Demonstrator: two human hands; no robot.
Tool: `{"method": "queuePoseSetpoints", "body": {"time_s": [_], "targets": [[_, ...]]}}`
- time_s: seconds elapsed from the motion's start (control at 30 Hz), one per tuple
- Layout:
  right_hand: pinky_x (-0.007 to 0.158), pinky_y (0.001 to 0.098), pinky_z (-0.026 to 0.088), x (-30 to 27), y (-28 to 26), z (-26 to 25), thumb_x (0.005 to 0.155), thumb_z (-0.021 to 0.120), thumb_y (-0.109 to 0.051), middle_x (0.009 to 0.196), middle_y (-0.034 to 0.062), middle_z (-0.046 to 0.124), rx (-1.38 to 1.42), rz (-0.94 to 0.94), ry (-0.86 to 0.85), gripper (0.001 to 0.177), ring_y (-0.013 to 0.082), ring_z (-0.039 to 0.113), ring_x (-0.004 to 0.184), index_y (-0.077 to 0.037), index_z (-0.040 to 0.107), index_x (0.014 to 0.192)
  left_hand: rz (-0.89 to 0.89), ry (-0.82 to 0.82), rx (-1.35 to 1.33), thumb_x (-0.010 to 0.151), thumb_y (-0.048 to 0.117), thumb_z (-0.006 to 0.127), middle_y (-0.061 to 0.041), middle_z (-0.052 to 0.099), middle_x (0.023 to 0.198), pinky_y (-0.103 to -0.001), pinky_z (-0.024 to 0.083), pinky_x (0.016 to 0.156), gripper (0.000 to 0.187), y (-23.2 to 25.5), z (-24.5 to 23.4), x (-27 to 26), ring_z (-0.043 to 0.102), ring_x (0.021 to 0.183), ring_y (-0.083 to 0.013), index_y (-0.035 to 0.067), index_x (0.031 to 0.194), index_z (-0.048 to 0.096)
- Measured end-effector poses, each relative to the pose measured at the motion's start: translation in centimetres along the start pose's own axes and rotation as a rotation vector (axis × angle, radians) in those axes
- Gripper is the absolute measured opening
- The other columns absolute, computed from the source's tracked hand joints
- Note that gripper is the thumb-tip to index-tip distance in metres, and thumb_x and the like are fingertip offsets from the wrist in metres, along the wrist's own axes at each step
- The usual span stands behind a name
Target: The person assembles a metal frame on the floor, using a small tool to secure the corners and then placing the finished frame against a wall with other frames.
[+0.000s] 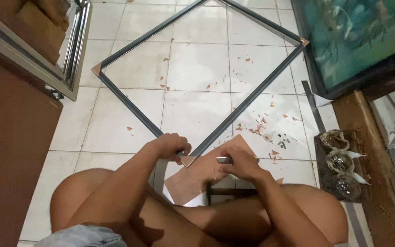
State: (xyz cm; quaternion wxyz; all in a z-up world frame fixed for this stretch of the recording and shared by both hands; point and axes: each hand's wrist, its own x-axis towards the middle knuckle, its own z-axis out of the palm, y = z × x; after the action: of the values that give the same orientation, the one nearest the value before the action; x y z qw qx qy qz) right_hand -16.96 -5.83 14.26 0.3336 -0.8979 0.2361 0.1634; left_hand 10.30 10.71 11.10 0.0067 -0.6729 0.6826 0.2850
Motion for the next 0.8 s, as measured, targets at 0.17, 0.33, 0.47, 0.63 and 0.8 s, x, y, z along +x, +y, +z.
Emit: {"method": "queuePoseSetpoints", "body": {"time_s": [0.17, 0.33, 0.47, 0.63, 0.8], "targets": [[0.097, 0.048, 0.05, 1.3, 3.4, 2.2, 0.077, 0.083, -0.053, 0.118, 0.0126, 0.063, -0.019, 0.06, 0.043, 0.059, 0.037, 0.062, 0.117, -0.022, 0.06, 0.121, 0.11, -0.06, 0.012, 0.079, 0.032, 0.084, -0.008, 0.066, 0.1, -0.058, 0.056, 0.087, 0.035, 0.7, -0.5, -1.3, 0.069, 0.102, -0.0395, 0.021, 0.096, 0.056], [0.097, 0.045, 0.05, 0.3, 2.4, 1.2, 0.074, 0.084, -0.058, 0.121, 0.0094, 0.061, -0.017, 0.067, 0.012, 0.063, 0.0337, 0.061, 0.118, -0.024, 0.059, 0.121, 0.225, -0.098, 0.072, 0.086, 0.052, 0.067, -0.01, 0.062, 0.117, -0.059, 0.056, 0.09, 0.044, 0.2, 1.1, -0.8, 0.064, 0.111, -0.0413, 0.026, 0.118, 0.051], [0.098, 0.0425, 0.05, 0.0, 2.3, 0.8, 0.077, 0.082, -0.054, 0.12, 0.0078, 0.061, 0.018, 0.088, -0.014, 0.057, 0.0316, 0.061, 0.12, -0.024, 0.06, 0.121, 0.102, 0.05, 0.254, 0.099, 0.048, 0.057, -0.006, 0.058, 0.129, -0.053, 0.054, 0.093, 0.043, 3.4, 1.9, 2.9, 0.059, 0.12, -0.0345, 0.032, 0.137, 0.05], [0.095, 0.046, 0.05, 1.8, 4.7, 1.3, 0.076, 0.082, -0.05, 0.11, 0.0092, 0.061, 0.064, 0.039, 0.03, 0.052, 0.0335, 0.062, 0.113, -0.021, 0.061, 0.114, 0.053, 0.365, 0.18, 0.103, 0.042, 0.056, -0.003, 0.057, 0.12, -0.046, 0.048, 0.099, 0.028, 4.5, 3.1, 7.4, 0.057, 0.122, -0.0286, 0.024, 0.125, 0.055], [0.092, 0.0465, 0.048, 2.1, 5.2, 0.9, 0.068, 0.078, -0.028, 0.095, 0.0077, 0.06, 0.124, 0.053, 0.134, 0.039, 0.0325, 0.064, 0.104, -0.015, 0.062, 0.102, 0.127, 0.506, 0.036, 0.102, 0.036, 0.061, -0.004, 0.063, 0.114, -0.042, 0.053, 0.094, 0.024, 4.2, 5.4, 10.2, 0.06, 0.12, -0.0298, 0.017, 0.116, 0.059]]}}
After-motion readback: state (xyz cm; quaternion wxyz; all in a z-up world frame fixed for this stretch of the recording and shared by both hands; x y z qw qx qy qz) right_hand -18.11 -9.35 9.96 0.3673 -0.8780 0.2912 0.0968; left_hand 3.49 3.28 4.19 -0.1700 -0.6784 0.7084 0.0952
